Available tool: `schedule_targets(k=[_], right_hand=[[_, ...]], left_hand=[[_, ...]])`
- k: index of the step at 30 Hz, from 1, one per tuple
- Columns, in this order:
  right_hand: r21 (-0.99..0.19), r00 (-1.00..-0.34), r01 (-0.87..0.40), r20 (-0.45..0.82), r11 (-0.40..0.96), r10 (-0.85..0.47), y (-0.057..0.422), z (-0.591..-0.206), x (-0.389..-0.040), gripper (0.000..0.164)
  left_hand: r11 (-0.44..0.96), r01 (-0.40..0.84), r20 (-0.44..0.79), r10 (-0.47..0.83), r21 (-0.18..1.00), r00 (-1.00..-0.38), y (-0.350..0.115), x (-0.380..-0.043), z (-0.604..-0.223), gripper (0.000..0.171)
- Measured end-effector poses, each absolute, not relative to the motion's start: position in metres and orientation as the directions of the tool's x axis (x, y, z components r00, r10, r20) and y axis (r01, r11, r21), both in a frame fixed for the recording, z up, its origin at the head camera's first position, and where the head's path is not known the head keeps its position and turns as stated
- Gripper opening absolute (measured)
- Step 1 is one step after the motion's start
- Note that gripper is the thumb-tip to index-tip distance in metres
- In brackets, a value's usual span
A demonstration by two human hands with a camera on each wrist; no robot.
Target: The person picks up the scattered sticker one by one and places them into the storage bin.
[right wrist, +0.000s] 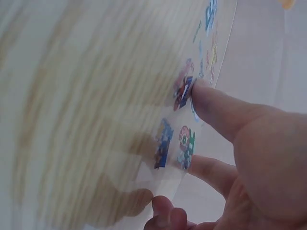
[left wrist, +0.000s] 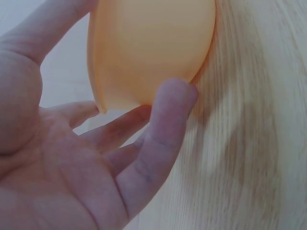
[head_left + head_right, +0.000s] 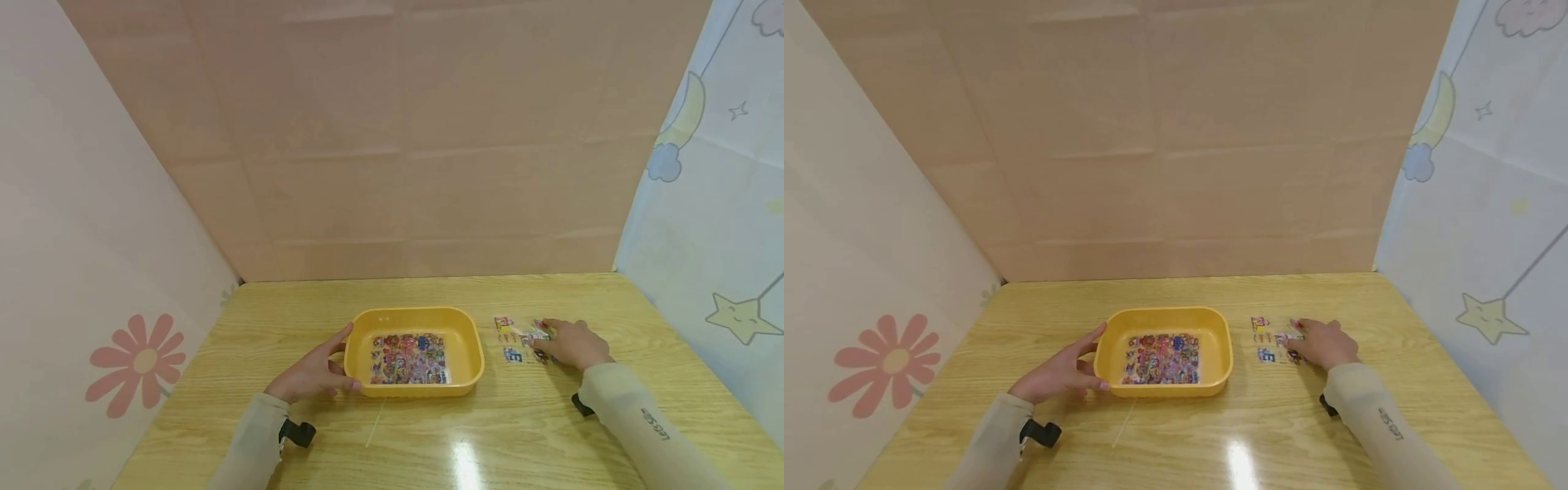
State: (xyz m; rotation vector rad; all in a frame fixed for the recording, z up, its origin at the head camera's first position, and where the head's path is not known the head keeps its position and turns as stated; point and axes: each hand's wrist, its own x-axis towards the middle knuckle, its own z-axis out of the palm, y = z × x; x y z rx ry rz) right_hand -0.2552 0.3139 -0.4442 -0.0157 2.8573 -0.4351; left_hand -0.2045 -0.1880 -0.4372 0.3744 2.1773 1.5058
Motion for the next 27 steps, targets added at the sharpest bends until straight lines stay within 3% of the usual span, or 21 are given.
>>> schedule_targets(k=[14, 21, 27], right_hand=[[-0.340, -0.971, 0.075, -0.238, 0.937, -0.009, 0.3112, -0.4478, -0.2574, 0.087], [-0.377, -0.971, 0.118, -0.238, 0.919, 0.027, 0.3137, -0.4455, -0.2566, 0.095], [-0.415, -0.976, 0.109, -0.218, 0.903, 0.018, 0.3178, -0.4482, -0.2561, 0.082]], left_hand=[[0.362, -0.047, -0.221, 0.457, 0.931, -0.862, -0.1886, -0.2048, -0.4388, 0.115], [0.356, -0.049, -0.221, 0.460, 0.933, -0.860, -0.1887, -0.2051, -0.4394, 0.115], [0.346, -0.051, -0.219, 0.465, 0.937, -0.858, -0.1882, -0.2047, -0.4392, 0.115]])
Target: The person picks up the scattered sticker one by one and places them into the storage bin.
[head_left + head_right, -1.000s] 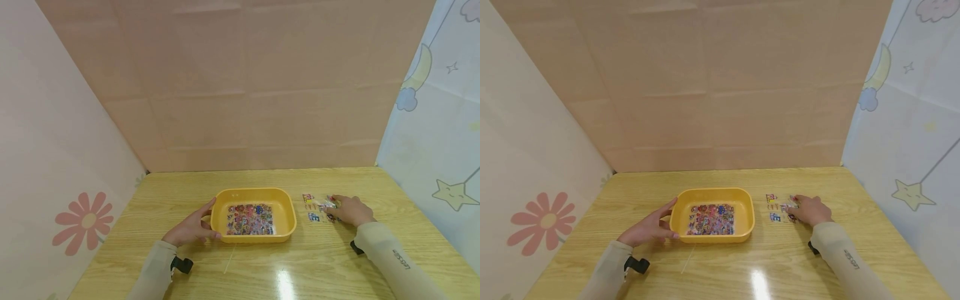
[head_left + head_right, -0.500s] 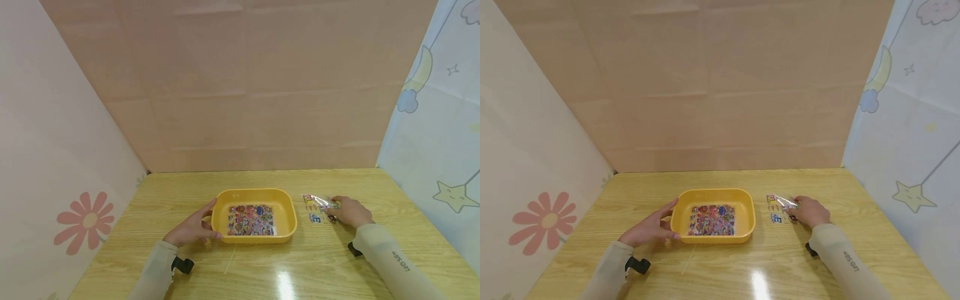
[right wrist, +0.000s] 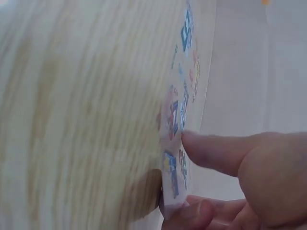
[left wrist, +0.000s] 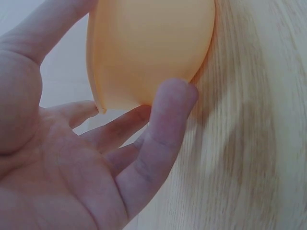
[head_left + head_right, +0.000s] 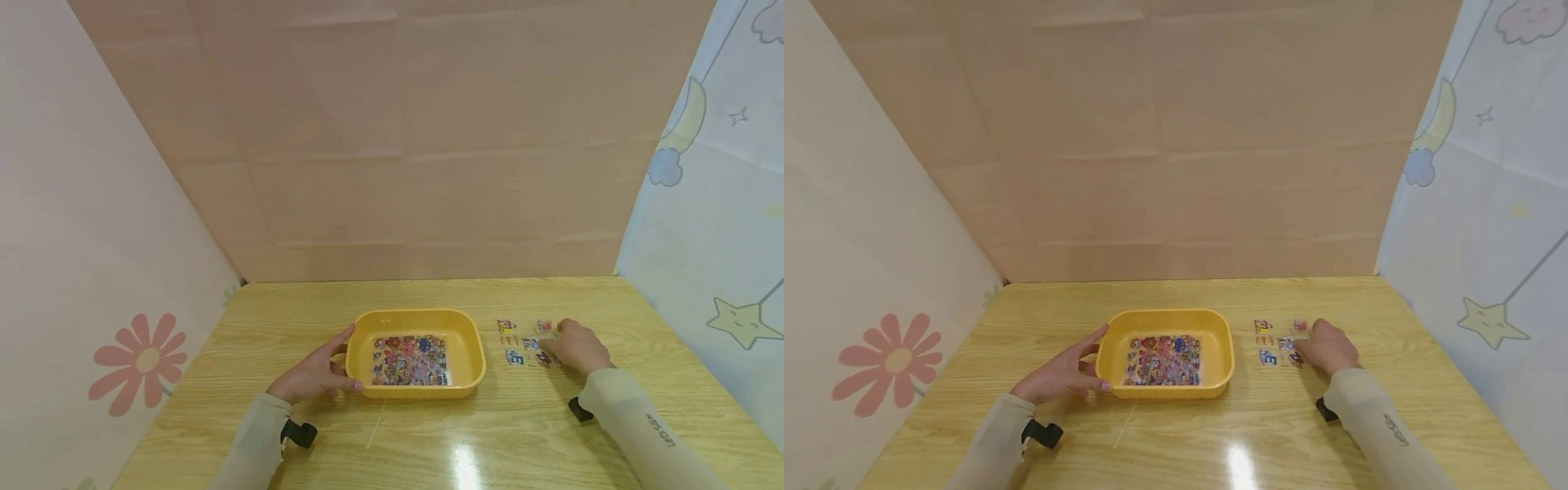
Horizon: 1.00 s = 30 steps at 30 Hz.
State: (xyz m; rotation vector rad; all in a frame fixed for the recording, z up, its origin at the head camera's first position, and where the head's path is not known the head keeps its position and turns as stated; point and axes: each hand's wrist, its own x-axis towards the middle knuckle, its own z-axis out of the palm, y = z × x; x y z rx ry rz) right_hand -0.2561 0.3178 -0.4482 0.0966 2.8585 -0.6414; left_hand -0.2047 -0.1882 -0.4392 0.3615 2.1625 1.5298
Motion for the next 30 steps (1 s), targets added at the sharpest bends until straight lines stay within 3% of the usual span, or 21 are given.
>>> schedule_targets(k=[15, 30], right_hand=[[-0.549, -0.987, 0.092, -0.159, 0.831, 0.004, 0.3212, -0.4453, -0.2583, 0.040], [-0.686, -0.986, 0.116, -0.165, 0.718, 0.002, 0.3221, -0.4409, -0.2540, 0.043]], left_hand=[[0.355, -0.056, -0.224, 0.453, 0.933, -0.863, -0.1879, -0.2048, -0.4396, 0.115], [0.355, -0.052, -0.221, 0.453, 0.933, -0.864, -0.1872, -0.2042, -0.4387, 0.114]])
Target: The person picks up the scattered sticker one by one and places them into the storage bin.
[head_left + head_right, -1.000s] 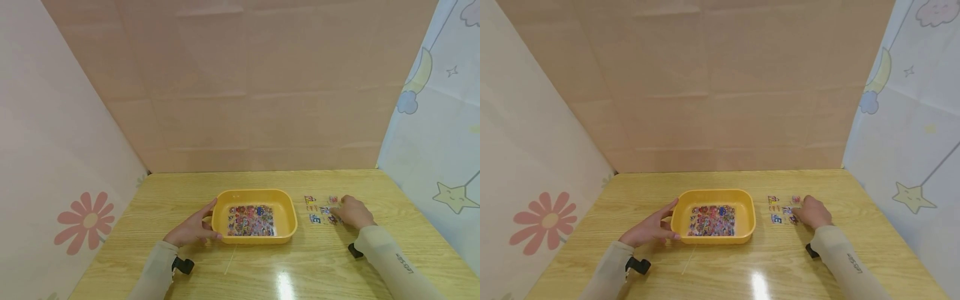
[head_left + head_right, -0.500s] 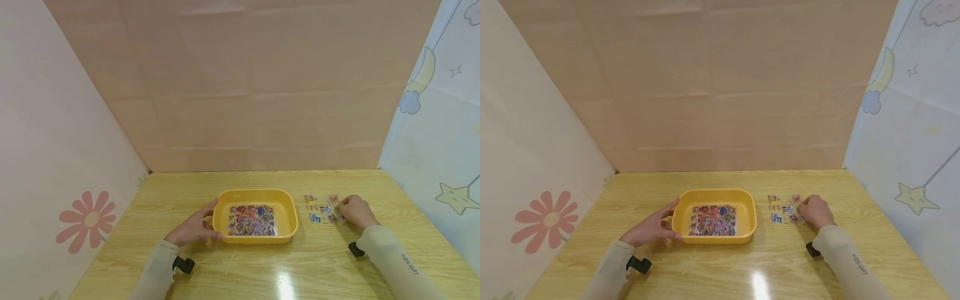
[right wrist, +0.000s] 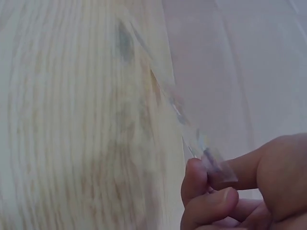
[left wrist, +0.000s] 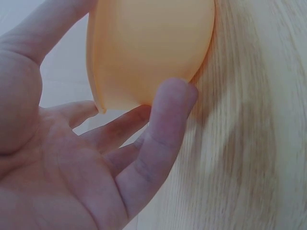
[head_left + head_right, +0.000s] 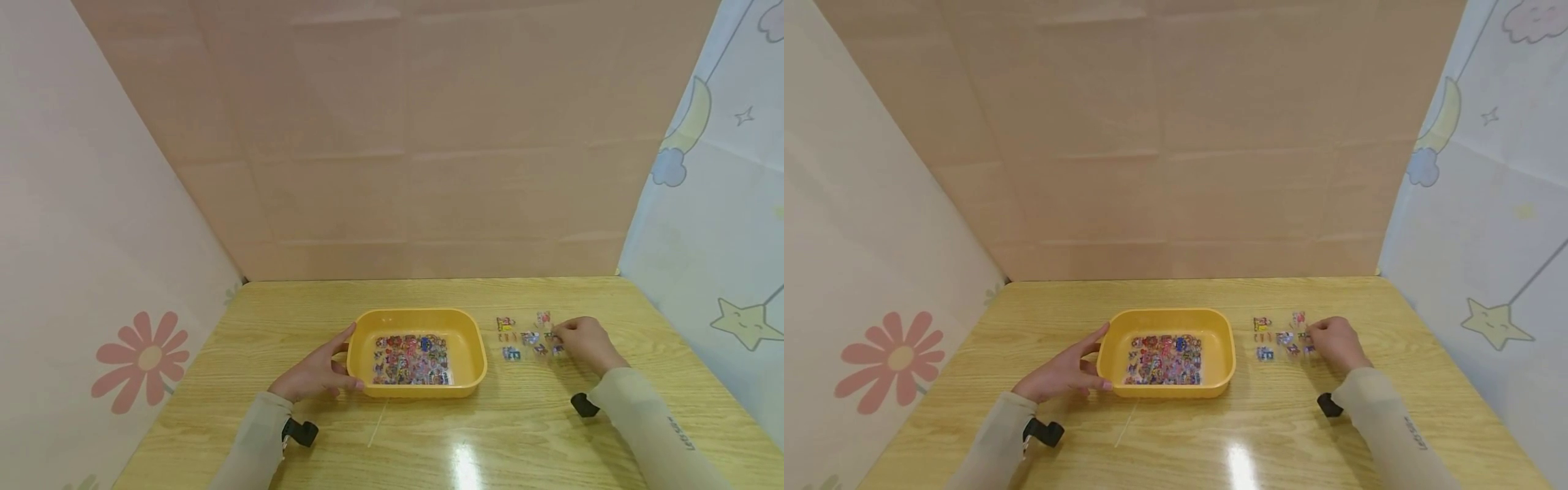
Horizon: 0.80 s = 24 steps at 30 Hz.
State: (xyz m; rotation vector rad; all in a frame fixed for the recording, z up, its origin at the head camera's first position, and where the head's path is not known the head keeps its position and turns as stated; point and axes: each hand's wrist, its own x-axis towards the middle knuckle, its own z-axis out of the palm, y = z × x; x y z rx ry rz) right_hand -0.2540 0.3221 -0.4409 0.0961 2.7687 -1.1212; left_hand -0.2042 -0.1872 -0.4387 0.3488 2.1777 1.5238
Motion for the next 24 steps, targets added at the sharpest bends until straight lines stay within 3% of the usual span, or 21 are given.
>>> schedule_targets(k=[9, 24], right_hand=[[-0.766, -0.978, 0.166, -0.210, 0.621, 0.002, 0.324, -0.435, -0.252, 0.046], [-0.833, -0.979, 0.141, -0.198, 0.535, -0.050, 0.315, -0.412, -0.250, 0.048]], left_hand=[[0.359, -0.054, -0.225, 0.452, 0.932, -0.863, -0.189, -0.205, -0.441, 0.115], [0.356, -0.064, -0.232, 0.452, 0.932, -0.861, -0.189, -0.206, -0.441, 0.116]])
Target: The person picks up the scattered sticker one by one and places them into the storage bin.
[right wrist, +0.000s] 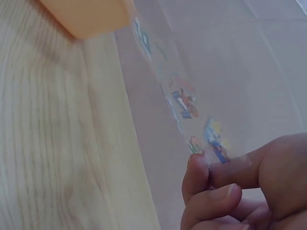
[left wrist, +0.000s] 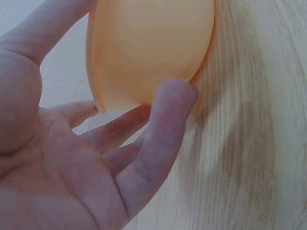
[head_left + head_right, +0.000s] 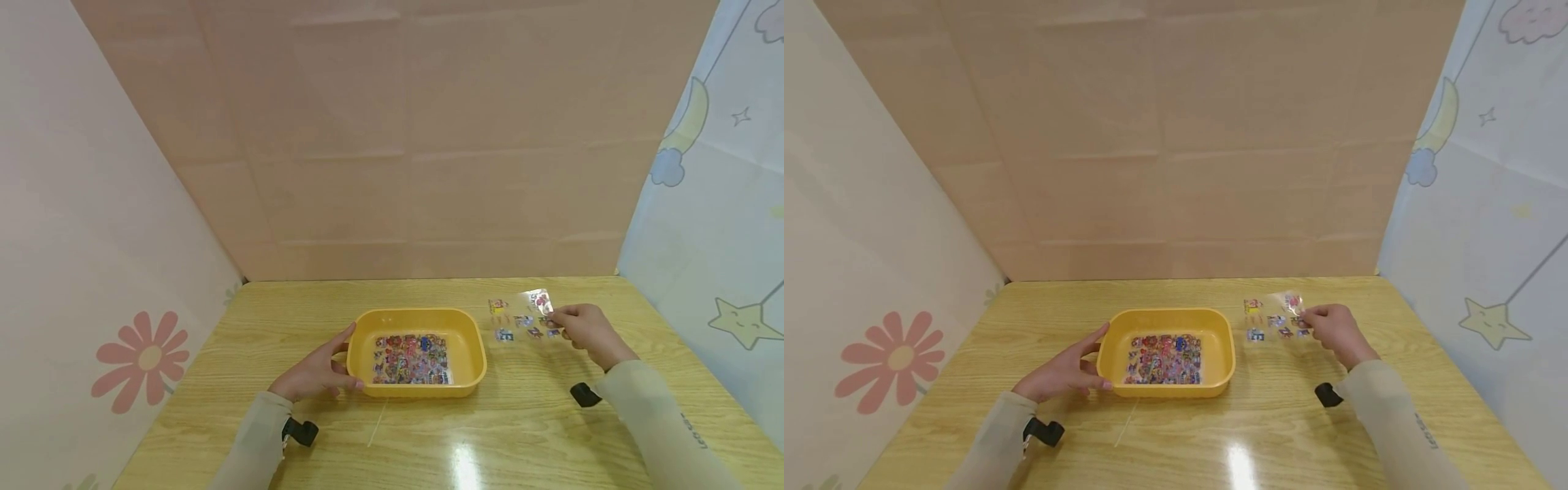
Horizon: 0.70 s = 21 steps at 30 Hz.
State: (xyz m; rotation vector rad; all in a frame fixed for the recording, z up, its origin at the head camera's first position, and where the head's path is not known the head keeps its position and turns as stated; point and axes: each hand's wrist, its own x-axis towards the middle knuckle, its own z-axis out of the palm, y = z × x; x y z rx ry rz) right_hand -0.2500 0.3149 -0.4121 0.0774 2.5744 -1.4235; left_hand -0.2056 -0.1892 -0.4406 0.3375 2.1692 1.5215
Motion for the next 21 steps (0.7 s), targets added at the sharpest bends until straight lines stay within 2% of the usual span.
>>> schedule_targets(k=[21], right_hand=[[-0.866, -0.974, 0.123, -0.199, 0.484, -0.108, 0.287, -0.397, -0.249, 0.045]], left_hand=[[0.346, -0.050, -0.217, 0.463, 0.937, -0.859, -0.189, -0.206, -0.441, 0.115]])
